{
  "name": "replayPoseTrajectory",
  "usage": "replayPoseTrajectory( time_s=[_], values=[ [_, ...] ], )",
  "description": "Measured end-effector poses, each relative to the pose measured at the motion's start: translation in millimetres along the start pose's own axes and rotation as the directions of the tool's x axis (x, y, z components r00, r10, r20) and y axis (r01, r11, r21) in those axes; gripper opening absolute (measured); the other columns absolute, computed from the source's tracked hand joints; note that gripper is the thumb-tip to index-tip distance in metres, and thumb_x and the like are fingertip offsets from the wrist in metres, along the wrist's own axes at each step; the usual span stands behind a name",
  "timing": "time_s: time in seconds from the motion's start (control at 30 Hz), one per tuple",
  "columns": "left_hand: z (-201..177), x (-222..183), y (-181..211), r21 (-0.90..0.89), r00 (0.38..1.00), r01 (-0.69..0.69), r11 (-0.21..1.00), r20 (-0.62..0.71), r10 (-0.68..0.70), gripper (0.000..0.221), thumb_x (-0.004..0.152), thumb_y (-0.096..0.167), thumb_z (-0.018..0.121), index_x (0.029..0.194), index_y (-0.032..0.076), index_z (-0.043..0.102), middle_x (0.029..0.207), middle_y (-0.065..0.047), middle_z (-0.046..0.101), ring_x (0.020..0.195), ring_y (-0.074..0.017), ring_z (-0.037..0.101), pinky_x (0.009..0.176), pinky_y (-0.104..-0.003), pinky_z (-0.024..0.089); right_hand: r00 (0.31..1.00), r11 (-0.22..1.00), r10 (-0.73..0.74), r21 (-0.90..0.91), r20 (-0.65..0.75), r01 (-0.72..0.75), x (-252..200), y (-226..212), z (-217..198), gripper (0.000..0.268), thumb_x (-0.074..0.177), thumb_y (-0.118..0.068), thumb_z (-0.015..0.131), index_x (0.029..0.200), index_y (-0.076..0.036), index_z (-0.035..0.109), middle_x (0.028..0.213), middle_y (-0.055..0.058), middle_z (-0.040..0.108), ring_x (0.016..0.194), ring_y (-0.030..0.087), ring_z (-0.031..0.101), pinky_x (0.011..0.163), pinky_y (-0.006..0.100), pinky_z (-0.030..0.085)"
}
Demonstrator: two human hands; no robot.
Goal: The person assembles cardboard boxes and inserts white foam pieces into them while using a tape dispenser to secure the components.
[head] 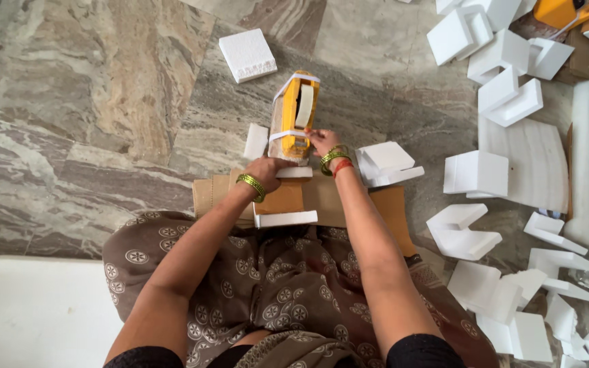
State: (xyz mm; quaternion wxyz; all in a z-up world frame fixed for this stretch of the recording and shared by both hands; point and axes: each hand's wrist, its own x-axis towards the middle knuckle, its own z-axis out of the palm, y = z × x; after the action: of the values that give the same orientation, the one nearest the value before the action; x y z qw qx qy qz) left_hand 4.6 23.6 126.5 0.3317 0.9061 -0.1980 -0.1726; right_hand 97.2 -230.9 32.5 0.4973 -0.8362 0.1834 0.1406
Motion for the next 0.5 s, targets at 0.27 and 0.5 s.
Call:
replayPoseTrajectory(
  time_s=[0.27, 0.5],
  values=[
    [5, 6, 5, 0.026, 0.999, 0.043, 0.999, 0.017, -0.043, 0.054, 0.078, 0.007, 0.063, 0.123, 0.035, 0.072, 0.104, -0.007, 0.077, 0.098, -0.0284, 0.073, 0.086, -0.044, 0.057, 0.999, 0.979, 0.011, 0.205, 0.045, -0.02, -49, -9, -9, 0.024, 0.092, -0.027, 0.076, 0.103, -0.006, 0.076, 0.1, 0.003, 0.078, 0.088, 0.01, 0.07, 0.076, 0.026, 0.056],
    [10, 10, 10, 0.089, 0.993, 0.099, 0.991, 0.057, -0.105, 0.048, 0.083, 0.012, 0.064, 0.124, 0.036, 0.071, 0.104, -0.006, 0.077, 0.097, -0.0271, 0.073, 0.084, -0.043, 0.058, 0.967, 0.915, -0.042, 0.399, 0.251, -0.065, -175, 55, -24, 0.015, 0.091, -0.009, 0.073, 0.104, -0.001, 0.072, 0.098, 0.008, 0.077, 0.091, 0.016, 0.073, 0.083, 0.031, 0.06]
  ],
)
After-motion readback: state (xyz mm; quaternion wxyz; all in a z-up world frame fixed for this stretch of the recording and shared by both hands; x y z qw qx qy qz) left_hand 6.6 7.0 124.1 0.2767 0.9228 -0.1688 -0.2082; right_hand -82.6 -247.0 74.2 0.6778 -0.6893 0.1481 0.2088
